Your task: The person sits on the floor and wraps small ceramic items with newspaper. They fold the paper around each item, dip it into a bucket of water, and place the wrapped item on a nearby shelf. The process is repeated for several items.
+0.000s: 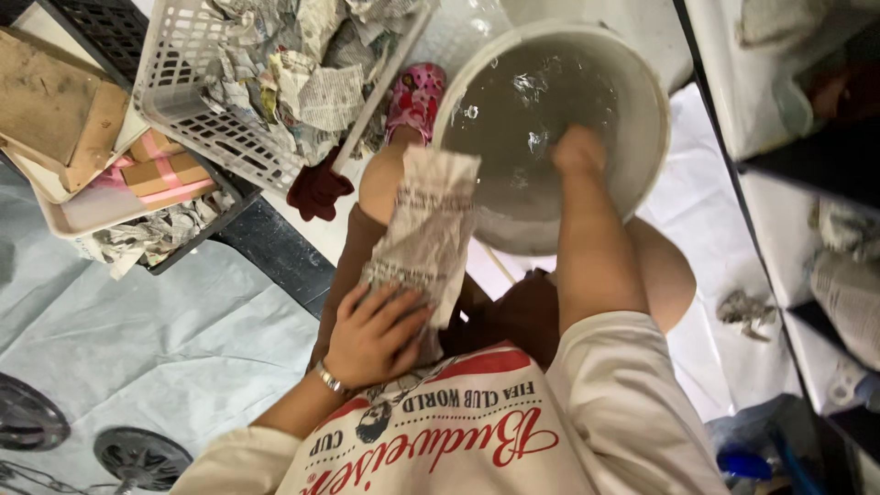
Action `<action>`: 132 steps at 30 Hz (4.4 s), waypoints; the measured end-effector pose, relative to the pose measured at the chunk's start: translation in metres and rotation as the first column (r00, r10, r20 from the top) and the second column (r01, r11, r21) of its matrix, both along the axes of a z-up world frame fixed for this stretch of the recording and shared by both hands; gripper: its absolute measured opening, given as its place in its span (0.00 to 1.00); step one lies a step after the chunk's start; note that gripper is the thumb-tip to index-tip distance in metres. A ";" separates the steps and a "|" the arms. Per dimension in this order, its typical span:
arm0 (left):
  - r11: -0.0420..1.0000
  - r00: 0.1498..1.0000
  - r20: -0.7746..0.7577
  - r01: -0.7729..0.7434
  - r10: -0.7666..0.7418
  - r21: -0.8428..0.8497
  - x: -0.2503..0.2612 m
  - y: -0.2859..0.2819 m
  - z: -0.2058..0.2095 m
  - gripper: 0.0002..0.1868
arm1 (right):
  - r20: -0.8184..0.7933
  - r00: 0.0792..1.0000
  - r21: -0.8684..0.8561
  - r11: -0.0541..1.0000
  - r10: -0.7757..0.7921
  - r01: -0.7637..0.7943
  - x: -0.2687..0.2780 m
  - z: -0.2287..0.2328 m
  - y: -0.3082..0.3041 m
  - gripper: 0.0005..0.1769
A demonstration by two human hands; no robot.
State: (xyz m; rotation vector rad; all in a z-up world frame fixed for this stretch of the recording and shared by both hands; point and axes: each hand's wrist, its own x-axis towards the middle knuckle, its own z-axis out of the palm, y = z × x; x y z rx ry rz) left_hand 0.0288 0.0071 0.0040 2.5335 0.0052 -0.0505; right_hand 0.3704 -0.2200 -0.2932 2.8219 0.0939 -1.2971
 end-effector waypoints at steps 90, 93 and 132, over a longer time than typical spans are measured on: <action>1.000 0.991 0.131 0.007 -0.008 0.008 -0.010 -0.009 -0.013 0.22 | 0.187 0.928 0.408 0.834 0.322 -0.371 -0.123 0.213 0.029 0.29; 1.000 0.990 0.139 -0.003 0.002 0.004 -0.011 -0.009 -0.014 0.22 | 0.285 0.899 0.406 0.807 0.333 -0.428 -0.107 0.239 0.016 0.27; 0.990 0.978 0.188 -0.112 0.095 0.082 -0.010 -0.002 -0.018 0.22 | 0.309 0.942 0.652 0.751 -0.134 -0.107 -0.183 0.172 -0.036 0.25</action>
